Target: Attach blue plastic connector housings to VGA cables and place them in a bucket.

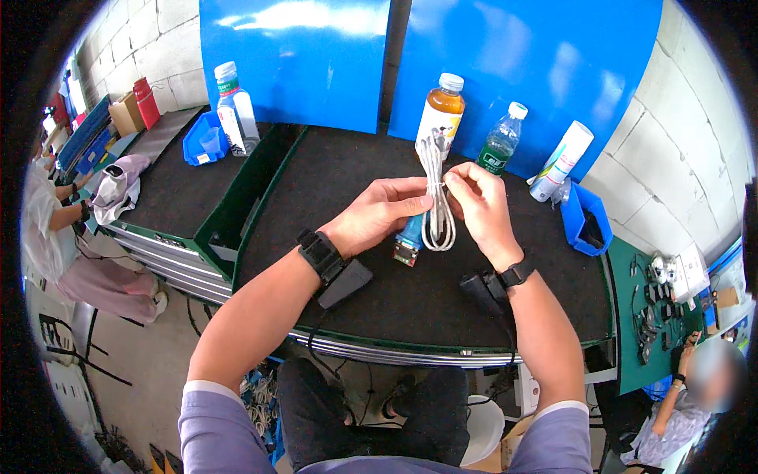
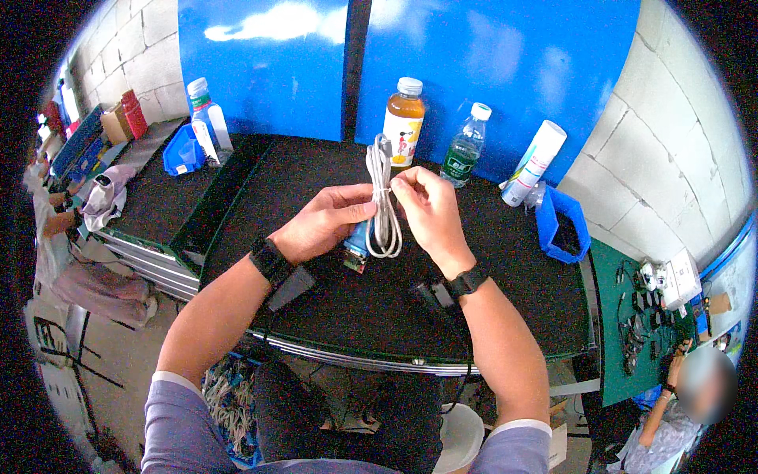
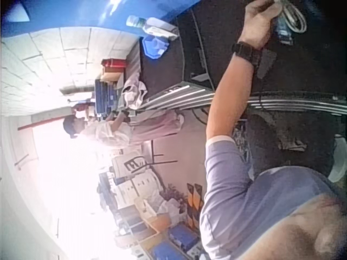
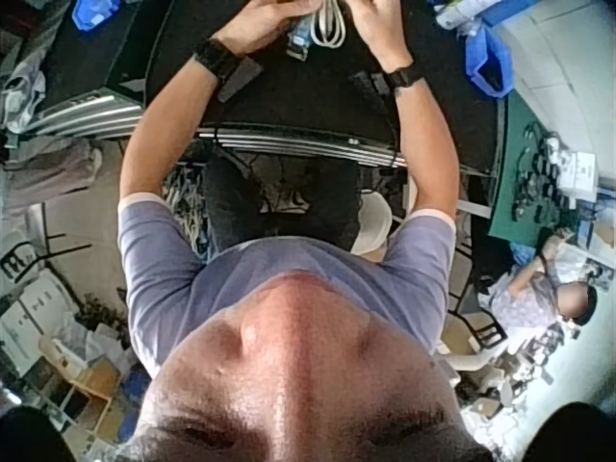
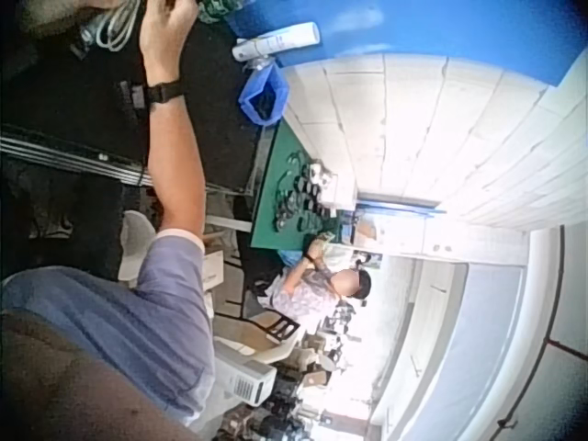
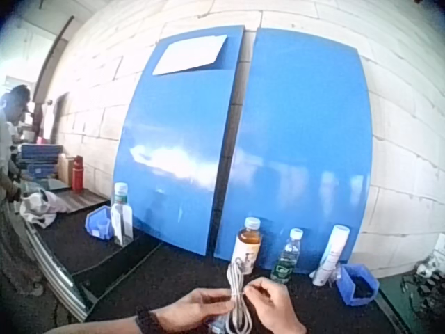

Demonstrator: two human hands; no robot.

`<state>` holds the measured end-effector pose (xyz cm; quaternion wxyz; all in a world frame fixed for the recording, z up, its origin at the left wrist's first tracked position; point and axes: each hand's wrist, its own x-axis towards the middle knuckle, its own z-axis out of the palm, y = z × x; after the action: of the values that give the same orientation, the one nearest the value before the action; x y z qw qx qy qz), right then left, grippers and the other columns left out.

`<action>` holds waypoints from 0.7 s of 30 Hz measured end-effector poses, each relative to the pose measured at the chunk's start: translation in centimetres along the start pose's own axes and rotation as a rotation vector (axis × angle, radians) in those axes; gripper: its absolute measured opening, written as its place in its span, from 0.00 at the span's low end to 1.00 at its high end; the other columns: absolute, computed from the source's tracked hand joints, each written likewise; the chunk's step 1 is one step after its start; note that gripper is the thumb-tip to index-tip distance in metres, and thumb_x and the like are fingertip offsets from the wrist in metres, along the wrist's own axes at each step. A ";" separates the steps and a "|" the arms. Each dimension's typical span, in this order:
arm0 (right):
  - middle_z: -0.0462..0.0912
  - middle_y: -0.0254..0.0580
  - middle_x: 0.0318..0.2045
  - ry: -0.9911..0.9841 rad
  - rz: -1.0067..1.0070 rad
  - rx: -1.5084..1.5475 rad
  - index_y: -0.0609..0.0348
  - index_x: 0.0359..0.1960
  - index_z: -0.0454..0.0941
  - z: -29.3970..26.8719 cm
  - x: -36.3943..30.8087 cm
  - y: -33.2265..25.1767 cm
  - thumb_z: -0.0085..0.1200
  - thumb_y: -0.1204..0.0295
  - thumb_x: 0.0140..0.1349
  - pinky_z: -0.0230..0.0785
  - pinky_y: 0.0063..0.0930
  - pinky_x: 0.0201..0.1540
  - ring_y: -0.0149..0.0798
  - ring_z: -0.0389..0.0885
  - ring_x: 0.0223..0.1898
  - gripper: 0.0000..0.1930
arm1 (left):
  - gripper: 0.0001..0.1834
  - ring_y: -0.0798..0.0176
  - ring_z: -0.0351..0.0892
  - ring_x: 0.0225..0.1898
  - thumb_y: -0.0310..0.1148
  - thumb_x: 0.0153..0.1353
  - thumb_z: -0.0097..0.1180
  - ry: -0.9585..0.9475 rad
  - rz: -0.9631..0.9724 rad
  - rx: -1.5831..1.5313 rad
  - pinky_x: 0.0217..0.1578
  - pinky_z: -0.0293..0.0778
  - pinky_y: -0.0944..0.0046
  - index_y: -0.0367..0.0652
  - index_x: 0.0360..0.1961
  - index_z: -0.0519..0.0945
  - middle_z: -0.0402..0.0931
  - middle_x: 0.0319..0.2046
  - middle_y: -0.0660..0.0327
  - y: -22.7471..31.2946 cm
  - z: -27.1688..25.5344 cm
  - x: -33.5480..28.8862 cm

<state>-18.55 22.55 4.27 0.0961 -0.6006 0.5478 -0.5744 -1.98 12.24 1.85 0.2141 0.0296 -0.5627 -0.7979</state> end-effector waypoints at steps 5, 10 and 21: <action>0.83 0.32 0.27 0.037 0.274 0.232 0.64 0.35 0.82 -0.1 -0.2 0.2 0.58 0.71 0.67 0.67 0.16 0.26 0.20 0.77 0.26 0.08 | 0.23 0.69 0.80 0.49 0.35 0.69 0.58 -0.009 -0.007 0.232 0.52 0.75 0.66 0.35 0.60 0.75 0.81 0.51 0.60 -0.1 -0.6 0.2; 0.84 0.33 0.27 0.092 0.023 0.050 0.69 0.35 0.83 1.1 -0.5 0.1 0.56 0.73 0.68 0.72 0.19 0.32 0.22 0.79 0.28 0.09 | 0.22 0.72 0.79 0.48 0.34 0.68 0.59 0.026 0.070 0.389 0.50 0.75 0.67 0.35 0.59 0.76 0.81 0.50 0.61 0.1 -0.4 0.0; 0.83 0.40 0.40 -0.147 0.267 0.193 0.65 0.58 0.69 0.9 -0.6 0.5 0.51 0.64 0.72 0.70 0.19 0.30 0.25 0.81 0.37 0.20 | 0.13 0.68 0.79 0.47 0.32 0.67 0.60 0.400 0.195 -0.049 0.47 0.75 0.63 0.43 0.50 0.75 0.81 0.45 0.62 0.4 -1.5 0.3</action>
<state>-17.96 22.35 3.28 0.2687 -0.5510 0.5564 -0.5609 -1.72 10.64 1.70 0.3982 0.1273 -0.4898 -0.7651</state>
